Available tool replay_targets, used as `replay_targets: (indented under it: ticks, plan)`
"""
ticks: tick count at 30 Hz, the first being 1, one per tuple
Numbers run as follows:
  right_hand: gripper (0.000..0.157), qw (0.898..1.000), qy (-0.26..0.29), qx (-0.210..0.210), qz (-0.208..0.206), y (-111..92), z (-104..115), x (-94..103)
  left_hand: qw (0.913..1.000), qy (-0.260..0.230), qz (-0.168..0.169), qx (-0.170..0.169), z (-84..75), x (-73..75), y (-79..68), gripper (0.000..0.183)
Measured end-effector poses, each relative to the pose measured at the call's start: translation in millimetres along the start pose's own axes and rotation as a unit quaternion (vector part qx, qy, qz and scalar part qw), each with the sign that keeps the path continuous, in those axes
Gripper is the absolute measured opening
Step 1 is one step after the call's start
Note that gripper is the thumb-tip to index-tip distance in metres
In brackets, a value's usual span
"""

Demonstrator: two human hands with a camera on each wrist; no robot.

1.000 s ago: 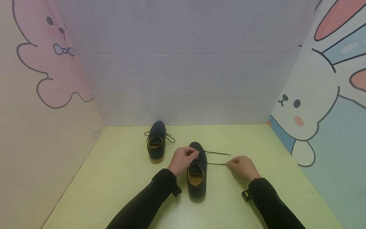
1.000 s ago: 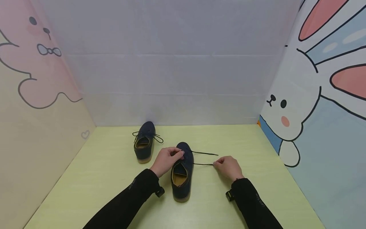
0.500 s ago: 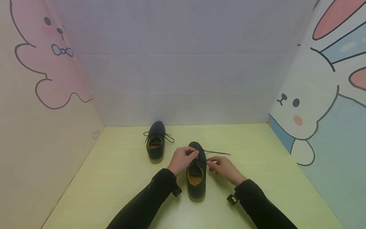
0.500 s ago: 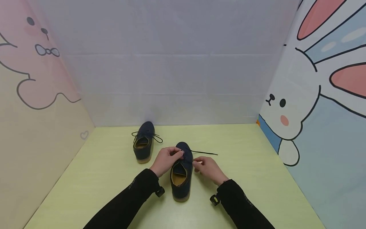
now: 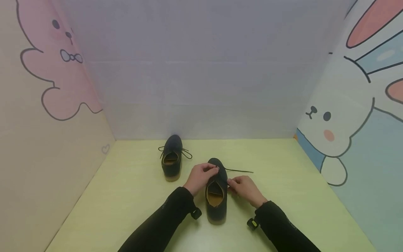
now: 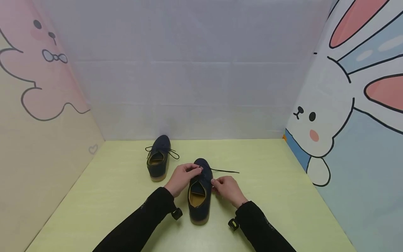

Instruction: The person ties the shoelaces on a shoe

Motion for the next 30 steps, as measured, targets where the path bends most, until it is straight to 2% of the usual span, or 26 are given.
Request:
replay_targets:
  ticks: [4,9,13,17,20,24,30]
  plan:
    - [0.028,1.000,0.003,-0.009,-0.001,0,-5,-3.1,0.9976,-0.059,0.024,0.028,5.0,-1.3,-1.0,0.033]
    - [0.027,1.000,0.002,-0.008,-0.006,0,-5,-1.7,0.9936,-0.097,0.031,0.049,5.0,2.8,0.5,0.036]
    - [0.027,1.000,0.011,-0.005,-0.008,-1,-4,0.1,0.9898,-0.137,0.011,0.036,0.1,9.9,1.7,0.034]
    - [0.030,1.000,0.010,-0.005,-0.007,-2,-6,2.4,0.9856,-0.167,-0.026,0.015,-4.1,22.4,-1.1,0.034]
    - [0.030,1.000,0.009,-0.009,-0.011,-3,-9,6.6,0.9815,-0.183,-0.057,0.012,-3.6,33.9,-6.1,0.033]
    - [0.031,1.000,0.011,-0.013,-0.015,-3,-12,12.5,0.9685,-0.232,-0.090,0.008,-2.6,48.3,-16.3,0.029]
    - [0.031,0.999,0.018,-0.019,-0.022,-3,-18,18.3,0.9344,-0.337,-0.114,-0.022,-1.1,69.4,-30.9,0.015]
Point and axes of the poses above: each hand's wrist, its own y-axis towards the middle knuckle, its own x-axis out of the back of the hand, z = x × y, the point moved 10 cm from there along y, towards the middle knuckle, and after that the axes turned 3 degrees about -y, right-handed, at the moved point
